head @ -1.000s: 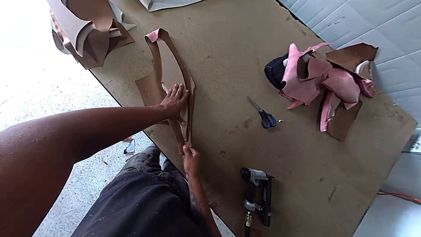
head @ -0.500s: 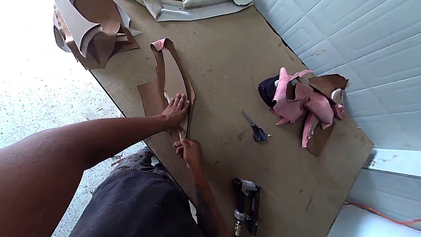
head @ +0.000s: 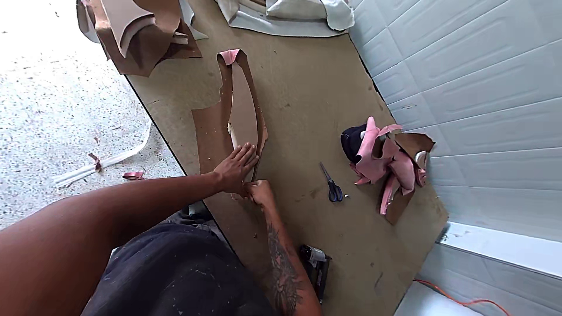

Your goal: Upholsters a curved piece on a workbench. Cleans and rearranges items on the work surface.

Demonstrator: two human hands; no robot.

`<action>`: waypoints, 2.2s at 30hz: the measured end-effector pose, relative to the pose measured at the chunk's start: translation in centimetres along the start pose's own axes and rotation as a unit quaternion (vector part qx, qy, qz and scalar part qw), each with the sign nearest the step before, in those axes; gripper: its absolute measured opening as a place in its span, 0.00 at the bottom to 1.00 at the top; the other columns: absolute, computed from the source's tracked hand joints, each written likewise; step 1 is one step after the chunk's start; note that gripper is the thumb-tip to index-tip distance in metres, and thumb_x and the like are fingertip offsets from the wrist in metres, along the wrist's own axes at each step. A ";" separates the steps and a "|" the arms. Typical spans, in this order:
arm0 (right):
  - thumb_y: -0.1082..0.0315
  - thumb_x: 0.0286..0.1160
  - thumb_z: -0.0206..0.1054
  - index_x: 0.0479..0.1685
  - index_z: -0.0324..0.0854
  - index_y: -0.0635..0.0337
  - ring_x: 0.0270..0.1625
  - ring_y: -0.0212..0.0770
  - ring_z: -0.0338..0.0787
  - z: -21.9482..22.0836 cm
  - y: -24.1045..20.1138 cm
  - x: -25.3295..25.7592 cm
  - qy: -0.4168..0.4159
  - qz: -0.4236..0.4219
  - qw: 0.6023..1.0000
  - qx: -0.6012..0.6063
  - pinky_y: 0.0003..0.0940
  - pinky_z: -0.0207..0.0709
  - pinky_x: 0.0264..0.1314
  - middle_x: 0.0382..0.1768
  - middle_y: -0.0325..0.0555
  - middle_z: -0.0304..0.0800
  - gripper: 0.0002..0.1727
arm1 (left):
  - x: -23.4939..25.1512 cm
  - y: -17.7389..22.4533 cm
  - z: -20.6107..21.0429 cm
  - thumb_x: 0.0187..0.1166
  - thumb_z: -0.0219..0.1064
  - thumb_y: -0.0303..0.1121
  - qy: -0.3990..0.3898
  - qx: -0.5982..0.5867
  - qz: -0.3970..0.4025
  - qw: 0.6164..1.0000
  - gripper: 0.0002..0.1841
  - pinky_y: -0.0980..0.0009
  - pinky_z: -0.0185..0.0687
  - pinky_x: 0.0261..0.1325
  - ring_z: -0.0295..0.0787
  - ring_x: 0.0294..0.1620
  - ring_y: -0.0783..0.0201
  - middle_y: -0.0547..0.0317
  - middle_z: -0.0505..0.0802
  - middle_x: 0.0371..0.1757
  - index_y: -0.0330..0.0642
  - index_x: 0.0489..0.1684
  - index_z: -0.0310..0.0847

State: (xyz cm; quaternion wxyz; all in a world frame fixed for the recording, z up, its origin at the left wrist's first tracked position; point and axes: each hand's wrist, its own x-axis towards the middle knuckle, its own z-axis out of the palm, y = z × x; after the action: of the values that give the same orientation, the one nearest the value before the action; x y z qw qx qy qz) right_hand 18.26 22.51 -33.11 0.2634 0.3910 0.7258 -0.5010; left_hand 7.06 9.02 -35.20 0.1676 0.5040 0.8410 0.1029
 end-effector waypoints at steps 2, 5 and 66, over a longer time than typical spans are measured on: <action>0.49 0.71 0.79 0.38 0.93 0.59 0.17 0.37 0.79 0.4 1.0 -0.6 0.052 -0.081 0.994 0.057 0.35 0.75 0.22 0.19 0.45 0.86 0.20 | -0.2 -0.3 0.1 0.49 0.69 0.82 0.003 -0.004 0.001 1.000 0.71 0.43 0.26 0.98 0.25 0.99 0.42 0.44 0.38 0.99 0.48 0.98 0.47; 0.54 0.81 0.71 0.64 0.87 0.52 0.31 0.43 0.92 -1.8 4.8 -4.5 0.159 -0.188 0.959 0.136 0.42 0.90 0.35 0.35 0.48 0.94 0.19 | 0.0 -0.6 0.2 0.58 0.68 0.80 0.004 -0.011 0.006 1.000 0.66 0.42 0.27 0.98 0.24 0.99 0.43 0.45 0.37 0.99 0.48 0.98 0.46; 0.65 0.65 0.76 0.87 0.65 0.65 0.80 0.64 0.74 -9.7 28.3 -16.5 0.367 0.041 0.897 -0.243 0.59 0.76 0.77 0.82 0.67 0.66 0.44 | 13.8 -6.4 -6.9 0.52 0.73 0.78 0.134 -0.154 -0.309 0.929 0.69 0.31 0.47 0.90 0.38 0.96 0.32 0.33 0.46 0.96 0.47 0.97 0.47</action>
State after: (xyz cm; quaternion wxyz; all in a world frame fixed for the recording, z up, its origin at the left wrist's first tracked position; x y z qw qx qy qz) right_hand 51.06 32.06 -31.65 0.0856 0.5004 0.8534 -0.1185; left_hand -6.84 18.10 -33.52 0.1525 0.1683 0.9436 0.2408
